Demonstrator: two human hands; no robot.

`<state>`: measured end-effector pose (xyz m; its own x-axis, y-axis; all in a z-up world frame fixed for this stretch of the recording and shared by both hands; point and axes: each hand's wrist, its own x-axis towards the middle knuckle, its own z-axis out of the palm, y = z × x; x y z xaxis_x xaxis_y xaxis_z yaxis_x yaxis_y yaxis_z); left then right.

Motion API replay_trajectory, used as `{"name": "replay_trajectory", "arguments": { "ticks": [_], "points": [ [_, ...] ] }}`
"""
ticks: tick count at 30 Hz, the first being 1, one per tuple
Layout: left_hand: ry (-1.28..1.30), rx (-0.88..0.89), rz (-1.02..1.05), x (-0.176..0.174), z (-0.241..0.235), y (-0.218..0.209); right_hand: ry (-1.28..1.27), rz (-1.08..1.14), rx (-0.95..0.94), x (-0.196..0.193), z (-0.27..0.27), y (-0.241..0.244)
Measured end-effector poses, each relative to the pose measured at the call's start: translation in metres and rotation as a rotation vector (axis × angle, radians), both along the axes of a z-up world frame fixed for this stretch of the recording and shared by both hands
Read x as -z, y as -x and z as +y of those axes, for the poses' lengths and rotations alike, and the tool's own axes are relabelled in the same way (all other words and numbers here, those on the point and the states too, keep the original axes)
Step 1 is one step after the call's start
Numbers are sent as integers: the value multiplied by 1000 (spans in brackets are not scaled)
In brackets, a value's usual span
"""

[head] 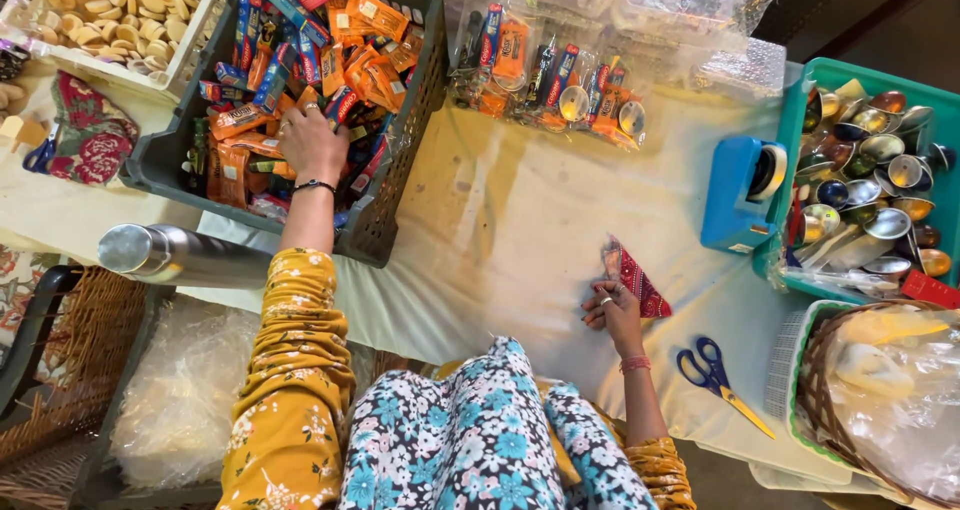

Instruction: The person sits at a table and packs small snack packets and toothpaste tubes into clear plastic bags. They retrieve items from a crate, place them into bags, and arrange the filled bags on the table.

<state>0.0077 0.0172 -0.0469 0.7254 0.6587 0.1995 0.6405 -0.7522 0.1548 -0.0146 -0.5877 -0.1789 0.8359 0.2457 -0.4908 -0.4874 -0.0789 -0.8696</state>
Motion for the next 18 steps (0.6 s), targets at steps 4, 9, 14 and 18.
{"name": "replay_trajectory", "arguments": {
  "ticks": [4,9,14,18],
  "points": [
    [-87,73,-39,1,1,-2,0,-3,-2,-3,1,1],
    [131,3,-132,-30,-7,1,4,-13,1,-6,2,2],
    [7,99,-537,-66,-6,12,-36,7,13,7,-2,4],
    [-2,308,-833,-74,-38,43,-67,-2,11,21,-9,4]
  ]
}}
